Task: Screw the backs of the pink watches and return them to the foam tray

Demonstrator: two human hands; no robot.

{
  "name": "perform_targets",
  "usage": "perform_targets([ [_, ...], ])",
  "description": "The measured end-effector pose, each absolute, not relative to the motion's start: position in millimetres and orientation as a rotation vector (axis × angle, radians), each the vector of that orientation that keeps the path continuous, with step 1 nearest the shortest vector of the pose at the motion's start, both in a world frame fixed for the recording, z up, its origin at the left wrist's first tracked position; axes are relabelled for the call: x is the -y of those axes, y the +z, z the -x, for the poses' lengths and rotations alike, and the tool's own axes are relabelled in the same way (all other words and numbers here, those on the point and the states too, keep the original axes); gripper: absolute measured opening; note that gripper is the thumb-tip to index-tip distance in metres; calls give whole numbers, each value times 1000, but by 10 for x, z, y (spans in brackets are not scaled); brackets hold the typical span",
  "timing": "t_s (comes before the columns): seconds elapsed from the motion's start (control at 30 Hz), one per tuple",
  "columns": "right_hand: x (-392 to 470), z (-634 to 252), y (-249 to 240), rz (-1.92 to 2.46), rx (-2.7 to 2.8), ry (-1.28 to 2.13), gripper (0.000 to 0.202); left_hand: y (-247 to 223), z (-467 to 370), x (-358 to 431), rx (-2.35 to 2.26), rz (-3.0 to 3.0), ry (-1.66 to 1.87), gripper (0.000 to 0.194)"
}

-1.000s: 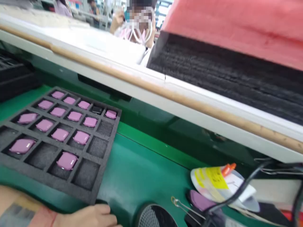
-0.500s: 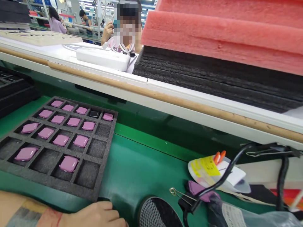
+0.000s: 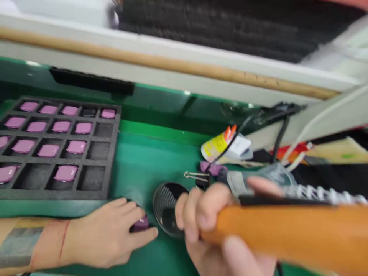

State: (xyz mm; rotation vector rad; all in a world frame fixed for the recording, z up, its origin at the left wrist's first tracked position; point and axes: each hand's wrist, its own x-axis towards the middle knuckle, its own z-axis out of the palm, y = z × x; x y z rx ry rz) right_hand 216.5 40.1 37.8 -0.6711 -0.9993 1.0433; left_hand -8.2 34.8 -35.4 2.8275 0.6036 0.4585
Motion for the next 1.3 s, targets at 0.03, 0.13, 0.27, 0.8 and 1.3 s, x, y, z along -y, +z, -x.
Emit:
perform_targets([
  [0.03,-460,-2159,452,711,950,1015,53,-320,115,-351,-571,-2823,433,40],
  [0.13,-599,-2196,460,766,891,936,61,-298,170,-360,-467,-2796,419,18],
  [0.27,-609,-2278,312,678,1031,1076,44,-307,196,-340,-397,-2756,500,13],
  [0.8,-567,-2114,126,670,1081,1042,22,-323,178,-304,-595,-2752,651,28],
  [1.3,-568,-2069,67,684,1134,1022,22,-328,197,-316,-588,-2735,667,32],
])
